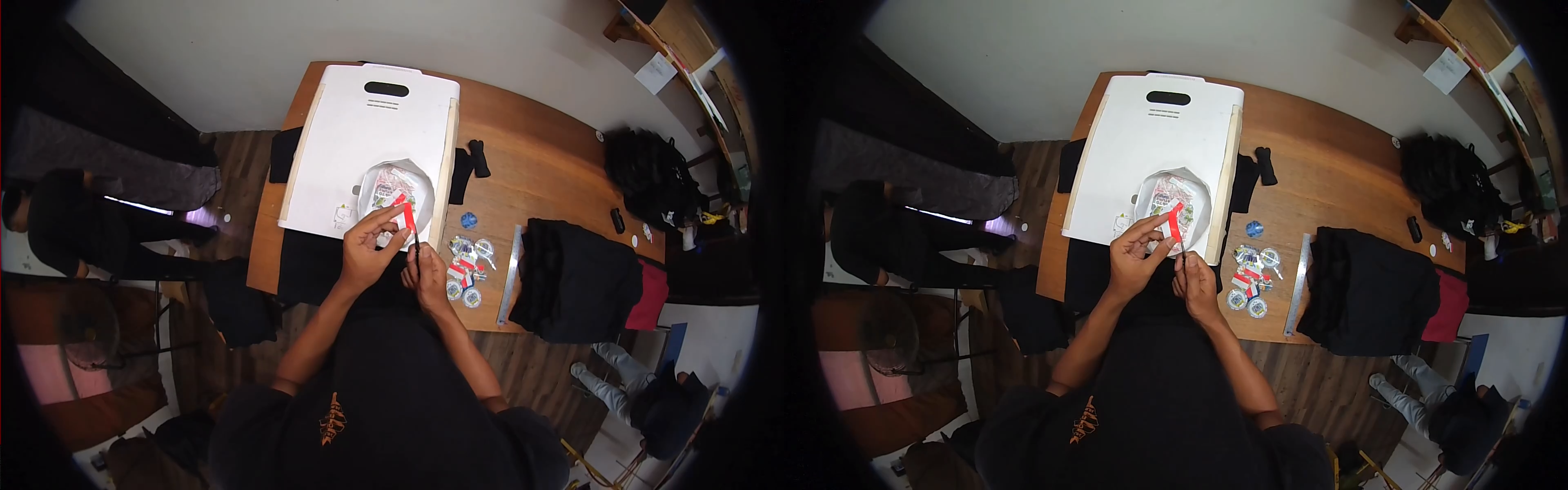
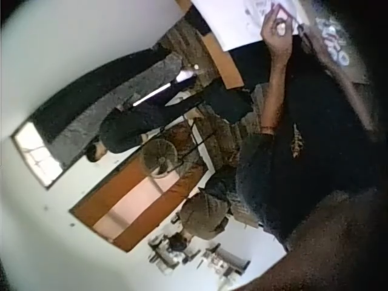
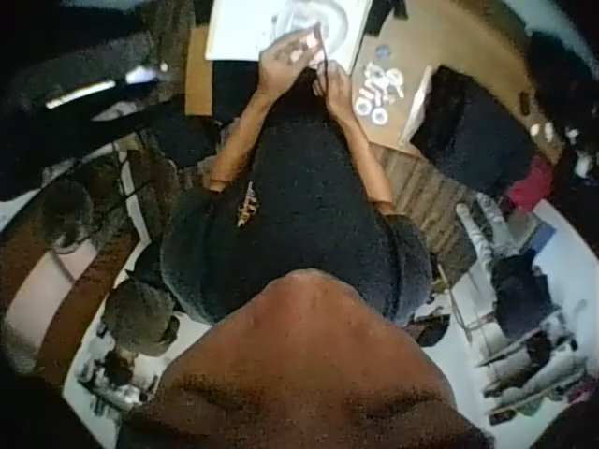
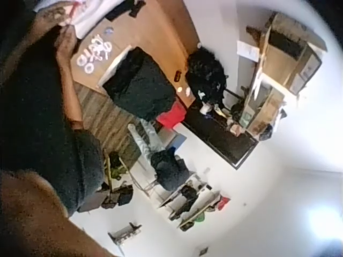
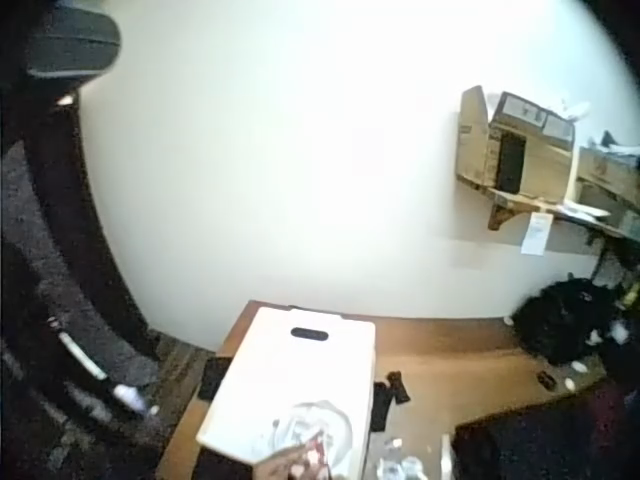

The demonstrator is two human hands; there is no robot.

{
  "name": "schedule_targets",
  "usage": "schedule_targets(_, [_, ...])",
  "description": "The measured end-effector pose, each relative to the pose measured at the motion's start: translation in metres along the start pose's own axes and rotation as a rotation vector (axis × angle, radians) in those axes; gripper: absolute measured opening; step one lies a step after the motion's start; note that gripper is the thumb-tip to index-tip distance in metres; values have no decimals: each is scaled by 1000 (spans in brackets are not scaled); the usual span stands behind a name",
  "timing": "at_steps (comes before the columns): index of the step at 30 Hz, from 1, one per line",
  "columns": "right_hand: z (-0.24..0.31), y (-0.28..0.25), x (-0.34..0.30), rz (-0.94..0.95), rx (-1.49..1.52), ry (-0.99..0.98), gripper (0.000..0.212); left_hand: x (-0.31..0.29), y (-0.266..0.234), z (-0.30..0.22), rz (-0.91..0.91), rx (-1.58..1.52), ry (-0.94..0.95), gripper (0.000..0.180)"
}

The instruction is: Cutting out small printed graphics and labels from a sheet using scissors

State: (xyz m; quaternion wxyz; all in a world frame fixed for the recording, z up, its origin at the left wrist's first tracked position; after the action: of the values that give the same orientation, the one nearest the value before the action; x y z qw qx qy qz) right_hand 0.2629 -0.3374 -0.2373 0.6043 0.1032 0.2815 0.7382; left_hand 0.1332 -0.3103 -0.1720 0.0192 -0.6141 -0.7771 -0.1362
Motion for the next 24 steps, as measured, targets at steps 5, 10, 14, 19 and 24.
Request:
schedule_targets(5, [6,3,-2,-17,23,35,37,-1,-1,0,1,0,-10,45])
schedule_targets(10, [4,2,-1,-15,-15,19,37,-3,0,1,1,-12,1,45])
schedule_targets(14, [13,8,0,-4,24,7,37,-3,-2,6,-3,-26,7,45])
schedule_targets(19, [12,8,2,1,-22,-32,37,-4,-2,9,-7,-64,-31,44])
schedule_targets(24, [13,6,2,19,-23,-39,36,-5,-1,6,12,-54,-22,45])
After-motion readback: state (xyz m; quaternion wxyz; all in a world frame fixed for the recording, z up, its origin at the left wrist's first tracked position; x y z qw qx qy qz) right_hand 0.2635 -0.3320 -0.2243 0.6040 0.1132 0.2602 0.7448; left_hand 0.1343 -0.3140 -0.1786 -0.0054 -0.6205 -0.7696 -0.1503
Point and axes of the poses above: each hand's wrist, its own x-axis towards the middle knuckle, its own y-axis out of the palm, z = x × y, the point moved 5 cm from there along x, towards the middle knuckle, and after that the axes turned 7 degrees about -z, right-handed, at the moved point
